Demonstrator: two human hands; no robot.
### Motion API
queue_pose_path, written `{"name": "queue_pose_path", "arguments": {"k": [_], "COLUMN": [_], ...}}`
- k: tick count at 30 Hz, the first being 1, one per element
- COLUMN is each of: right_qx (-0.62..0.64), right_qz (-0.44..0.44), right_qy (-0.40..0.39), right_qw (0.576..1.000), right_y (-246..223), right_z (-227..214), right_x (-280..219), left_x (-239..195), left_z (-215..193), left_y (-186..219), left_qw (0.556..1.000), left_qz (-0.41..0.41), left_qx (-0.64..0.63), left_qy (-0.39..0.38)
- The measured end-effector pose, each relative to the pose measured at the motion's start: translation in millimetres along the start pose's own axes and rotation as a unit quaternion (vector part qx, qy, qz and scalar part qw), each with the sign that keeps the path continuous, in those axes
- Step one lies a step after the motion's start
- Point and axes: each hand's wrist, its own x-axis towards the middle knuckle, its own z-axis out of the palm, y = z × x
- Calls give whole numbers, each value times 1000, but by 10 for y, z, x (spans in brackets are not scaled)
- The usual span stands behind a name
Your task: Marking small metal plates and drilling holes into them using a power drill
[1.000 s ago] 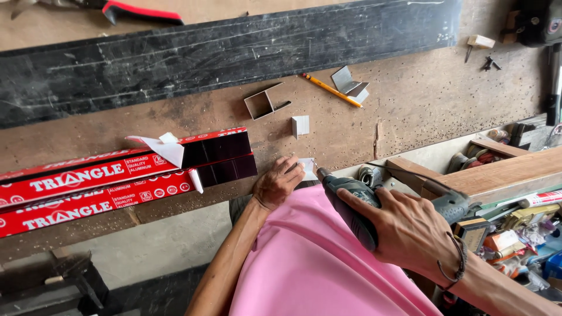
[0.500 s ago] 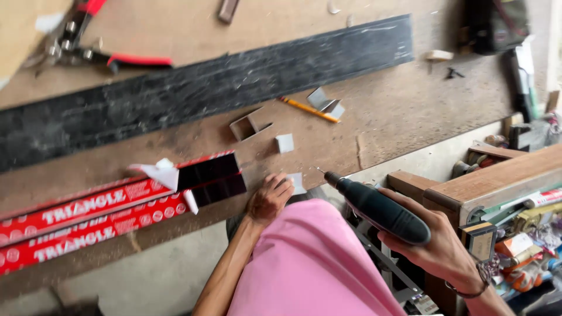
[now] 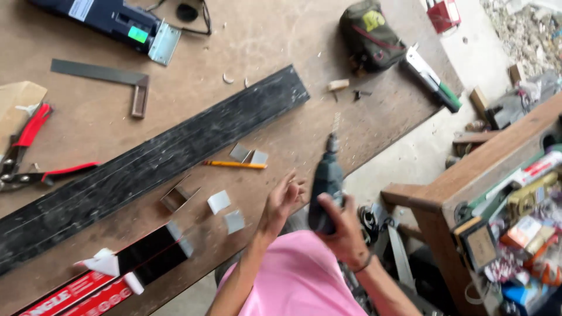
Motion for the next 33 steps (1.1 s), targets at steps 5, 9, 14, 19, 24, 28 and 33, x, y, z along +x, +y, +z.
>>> {"name": "queue_pose_path", "arguments": {"k": [5, 9, 14, 19, 24, 28, 33], "right_qx": [130, 16, -207, -127, 125, 226, 232], "right_qz": [-195, -48, -62, 21, 0, -27, -82], "right_qy": [-108, 85, 47, 4, -71, -129, -21], "right_qw": [966, 995, 975, 992, 990, 965, 969], "right_y": [718, 2026, 3123, 3209, 1722, 1037, 994], "right_z": [-427, -572, -367, -180, -224, -151, -102], "right_x": [807, 1885, 2664, 2590, 2139, 1875, 1836], "left_x": [705, 834, 860, 867, 951, 773, 815], "left_z": [396, 357, 495, 532, 517, 721, 692], "left_y": [261, -57, 23, 82, 84, 468, 395], "left_qw": [981, 992, 998, 998, 995, 996, 997], "left_qz": [-66, 8, 39, 64, 50, 57, 42], "left_qx": [-170, -123, -34, -21, -82, 7, -1], "left_qy": [-67, 8, -18, 12, 22, 67, 68]}}
